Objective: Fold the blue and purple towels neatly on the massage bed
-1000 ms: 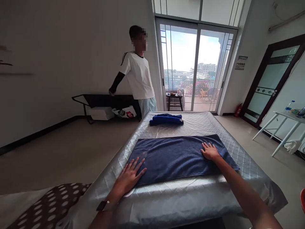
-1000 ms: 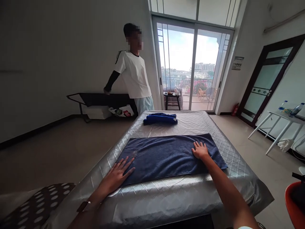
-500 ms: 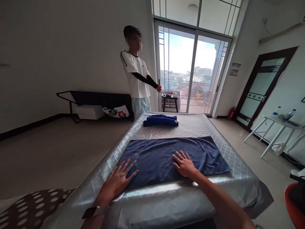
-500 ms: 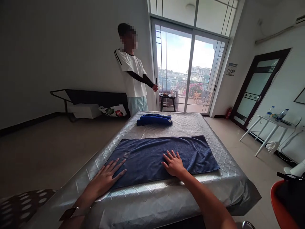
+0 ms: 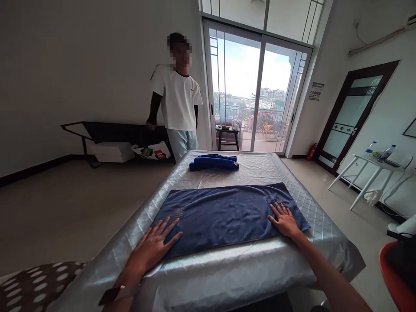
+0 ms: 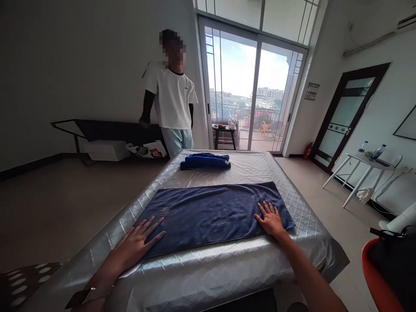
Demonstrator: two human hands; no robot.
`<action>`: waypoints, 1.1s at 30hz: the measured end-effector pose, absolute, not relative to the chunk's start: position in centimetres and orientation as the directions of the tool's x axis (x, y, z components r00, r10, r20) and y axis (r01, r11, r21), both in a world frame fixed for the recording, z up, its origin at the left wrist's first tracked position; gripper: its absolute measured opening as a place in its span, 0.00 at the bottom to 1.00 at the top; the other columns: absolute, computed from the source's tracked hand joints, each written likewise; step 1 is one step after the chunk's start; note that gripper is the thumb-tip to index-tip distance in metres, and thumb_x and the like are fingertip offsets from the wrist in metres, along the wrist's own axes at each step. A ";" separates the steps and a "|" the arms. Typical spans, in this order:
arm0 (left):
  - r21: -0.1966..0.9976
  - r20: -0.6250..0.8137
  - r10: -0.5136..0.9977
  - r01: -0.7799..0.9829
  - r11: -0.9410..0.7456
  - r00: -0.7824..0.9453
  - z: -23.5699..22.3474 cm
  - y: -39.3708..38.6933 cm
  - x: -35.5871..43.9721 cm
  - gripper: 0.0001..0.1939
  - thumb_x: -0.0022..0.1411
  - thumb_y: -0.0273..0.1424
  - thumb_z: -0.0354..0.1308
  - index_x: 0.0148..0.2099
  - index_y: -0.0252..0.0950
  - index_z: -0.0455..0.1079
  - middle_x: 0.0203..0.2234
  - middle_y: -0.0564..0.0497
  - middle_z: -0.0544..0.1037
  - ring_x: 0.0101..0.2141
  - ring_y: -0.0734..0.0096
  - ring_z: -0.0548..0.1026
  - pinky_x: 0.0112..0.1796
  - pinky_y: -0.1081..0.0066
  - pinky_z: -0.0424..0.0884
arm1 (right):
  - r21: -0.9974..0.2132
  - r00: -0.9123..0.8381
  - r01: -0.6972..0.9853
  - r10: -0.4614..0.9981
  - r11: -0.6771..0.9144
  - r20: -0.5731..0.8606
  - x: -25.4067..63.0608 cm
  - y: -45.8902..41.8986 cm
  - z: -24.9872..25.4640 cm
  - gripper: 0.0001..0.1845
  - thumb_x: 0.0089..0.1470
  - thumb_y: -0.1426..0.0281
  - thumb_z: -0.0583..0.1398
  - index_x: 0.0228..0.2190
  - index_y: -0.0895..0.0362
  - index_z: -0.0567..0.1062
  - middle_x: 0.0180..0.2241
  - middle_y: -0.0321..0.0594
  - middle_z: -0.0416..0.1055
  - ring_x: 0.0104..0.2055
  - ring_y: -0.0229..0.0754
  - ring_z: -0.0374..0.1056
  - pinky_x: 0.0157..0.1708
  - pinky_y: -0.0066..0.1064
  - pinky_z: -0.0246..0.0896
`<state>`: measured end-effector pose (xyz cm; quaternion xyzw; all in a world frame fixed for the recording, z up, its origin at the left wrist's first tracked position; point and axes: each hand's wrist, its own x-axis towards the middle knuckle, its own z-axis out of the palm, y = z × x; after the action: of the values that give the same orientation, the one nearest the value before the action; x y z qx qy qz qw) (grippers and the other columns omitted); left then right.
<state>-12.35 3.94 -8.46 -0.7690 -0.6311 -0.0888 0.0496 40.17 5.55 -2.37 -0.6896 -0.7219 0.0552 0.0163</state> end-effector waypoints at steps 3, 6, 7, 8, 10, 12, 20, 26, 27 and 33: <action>0.032 0.143 0.975 0.984 -0.178 0.171 -7.7 3.8 -12.0 0.31 0.67 0.50 0.42 0.67 0.48 0.61 0.68 0.50 0.60 0.67 0.53 0.55 0.63 0.49 0.53 | -0.131 -0.038 0.991 0.997 0.029 -0.071 40.8 5.4 -1.7 0.37 0.64 0.45 0.41 0.69 0.44 0.47 0.71 0.33 0.45 0.73 0.47 0.38 0.69 0.47 0.31; 0.052 0.121 0.984 0.989 -0.137 0.130 -7.2 3.7 -11.4 0.33 0.67 0.51 0.42 0.69 0.44 0.58 0.68 0.47 0.59 0.68 0.54 0.54 0.64 0.50 0.51 | -0.149 -0.053 0.988 0.995 0.040 -0.083 42.2 5.3 -1.9 0.34 0.67 0.49 0.38 0.69 0.46 0.49 0.71 0.33 0.46 0.73 0.45 0.39 0.69 0.45 0.34; 0.058 0.113 0.987 0.991 -0.124 0.116 -7.1 3.7 -11.3 0.34 0.67 0.51 0.41 0.69 0.44 0.57 0.69 0.47 0.58 0.68 0.54 0.54 0.64 0.51 0.51 | -0.141 -0.057 0.989 0.995 0.045 -0.083 42.6 5.3 -2.0 0.34 0.67 0.50 0.38 0.69 0.46 0.49 0.71 0.33 0.46 0.73 0.45 0.39 0.69 0.45 0.35; 0.064 0.109 0.988 0.992 -0.113 0.106 -7.0 3.7 -11.2 0.34 0.67 0.51 0.41 0.70 0.44 0.56 0.69 0.47 0.57 0.68 0.55 0.54 0.64 0.51 0.50 | -0.127 -0.058 0.991 0.995 0.047 -0.082 42.9 5.2 -2.1 0.34 0.66 0.49 0.39 0.69 0.46 0.49 0.71 0.33 0.45 0.73 0.45 0.39 0.69 0.45 0.35; 0.081 0.115 0.989 0.991 -0.105 0.095 -7.1 3.7 -11.1 0.34 0.67 0.52 0.41 0.70 0.45 0.55 0.69 0.48 0.57 0.68 0.56 0.53 0.64 0.51 0.50 | -0.096 -0.054 0.994 0.995 0.047 -0.078 43.1 5.1 -2.0 0.35 0.65 0.48 0.42 0.69 0.45 0.49 0.71 0.33 0.44 0.73 0.46 0.38 0.69 0.44 0.35; 0.097 0.140 0.985 0.988 -0.117 0.103 -7.3 3.7 -11.2 0.34 0.67 0.52 0.40 0.70 0.45 0.55 0.69 0.48 0.57 0.68 0.55 0.53 0.64 0.51 0.51 | -0.078 -0.055 0.996 0.995 0.049 -0.082 43.0 5.0 -1.6 0.35 0.65 0.48 0.43 0.69 0.45 0.49 0.72 0.32 0.42 0.73 0.45 0.37 0.69 0.43 0.34; 0.096 0.233 0.962 0.981 -0.170 0.143 -8.5 4.0 -11.9 0.33 0.66 0.53 0.42 0.67 0.48 0.60 0.67 0.50 0.62 0.67 0.55 0.56 0.62 0.52 0.54 | -0.081 -0.017 0.997 0.996 0.010 -0.088 44.4 4.7 -1.2 0.34 0.65 0.47 0.41 0.68 0.43 0.49 0.71 0.32 0.43 0.73 0.45 0.38 0.69 0.46 0.35; 0.090 0.227 0.964 0.982 -0.163 0.139 -8.7 3.9 -12.3 0.31 0.66 0.50 0.43 0.67 0.48 0.60 0.67 0.50 0.62 0.67 0.56 0.57 0.63 0.52 0.54 | -0.116 -0.037 0.993 0.997 0.028 -0.072 46.1 6.3 -1.0 0.31 0.64 0.49 0.47 0.64 0.44 0.62 0.67 0.36 0.57 0.69 0.49 0.52 0.65 0.44 0.48; 0.088 0.220 0.967 0.984 -0.153 0.130 -8.7 3.9 -12.3 0.31 0.66 0.49 0.43 0.68 0.48 0.60 0.67 0.50 0.62 0.67 0.56 0.57 0.63 0.51 0.54 | -0.137 -0.025 0.990 0.999 0.019 -0.045 46.3 7.3 -0.5 0.29 0.64 0.51 0.49 0.61 0.45 0.67 0.65 0.38 0.62 0.66 0.49 0.57 0.63 0.42 0.52; 0.071 0.159 0.978 0.987 -0.144 0.132 -7.5 3.5 -11.9 0.32 0.66 0.47 0.42 0.68 0.45 0.60 0.67 0.49 0.62 0.67 0.55 0.58 0.64 0.51 0.55 | -0.326 0.124 0.942 0.987 -0.084 0.102 47.1 16.6 2.7 0.23 0.64 0.64 0.51 0.56 0.55 0.74 0.58 0.46 0.70 0.59 0.45 0.66 0.58 0.31 0.56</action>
<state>-11.95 3.49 -7.45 -0.7518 -0.6536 -0.0836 0.0255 47.11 16.62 2.73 -0.7328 -0.6580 0.0719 0.1579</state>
